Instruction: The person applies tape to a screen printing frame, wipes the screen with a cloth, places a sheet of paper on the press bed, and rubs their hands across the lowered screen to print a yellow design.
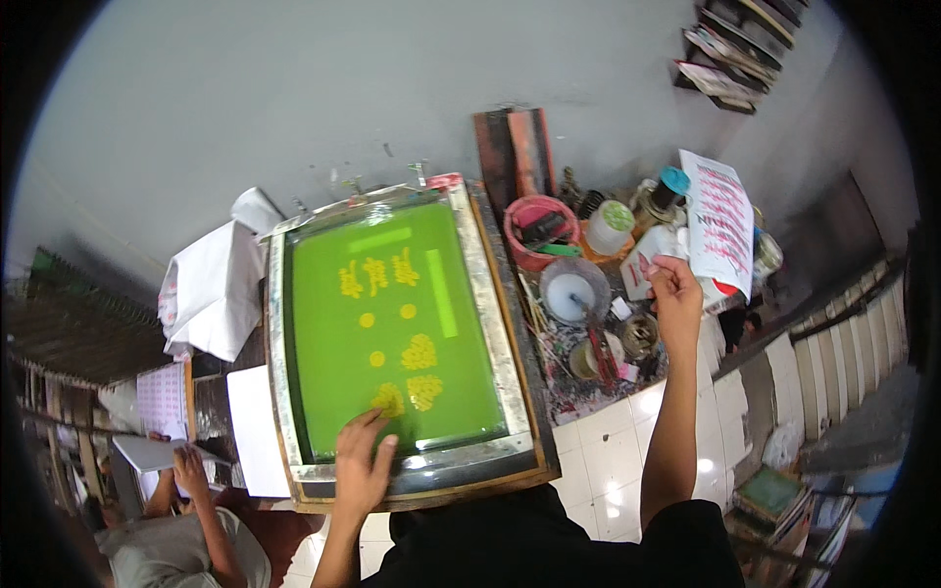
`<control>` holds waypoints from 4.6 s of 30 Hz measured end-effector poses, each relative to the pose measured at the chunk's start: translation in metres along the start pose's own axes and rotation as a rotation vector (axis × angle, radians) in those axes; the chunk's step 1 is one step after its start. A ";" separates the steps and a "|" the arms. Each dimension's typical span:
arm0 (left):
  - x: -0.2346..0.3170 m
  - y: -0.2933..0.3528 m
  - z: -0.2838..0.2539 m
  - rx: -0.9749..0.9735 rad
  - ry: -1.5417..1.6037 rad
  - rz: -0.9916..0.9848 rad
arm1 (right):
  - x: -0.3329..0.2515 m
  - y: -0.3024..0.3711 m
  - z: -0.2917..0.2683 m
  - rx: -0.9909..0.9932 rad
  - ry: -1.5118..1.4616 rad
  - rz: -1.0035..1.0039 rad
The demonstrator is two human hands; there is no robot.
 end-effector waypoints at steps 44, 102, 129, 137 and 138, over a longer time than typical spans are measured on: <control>-0.098 0.020 -0.087 0.201 0.004 -0.117 | -0.177 -0.050 0.535 -0.556 1.007 -0.979; -0.115 0.025 -0.092 0.207 0.385 0.008 | -0.182 0.128 0.115 -0.309 0.222 -0.023; -0.032 0.040 0.023 -0.119 -0.353 0.141 | 0.079 0.097 0.044 -0.003 0.761 -0.237; -0.024 0.036 0.025 -0.129 -0.312 0.111 | 0.099 0.087 0.042 -0.013 0.729 -0.318; -0.026 0.037 0.023 -0.126 -0.317 0.111 | 0.100 0.086 0.040 -0.026 0.653 -0.224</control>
Point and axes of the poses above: each hand's wrist, its own y-axis away from the middle knuckle, its own z-axis out of the palm, x = y × z, the point moved 7 cm from there along -y, towards the middle knuckle, and after that the axes turned 7 degrees about y, right-handed, at the moved point
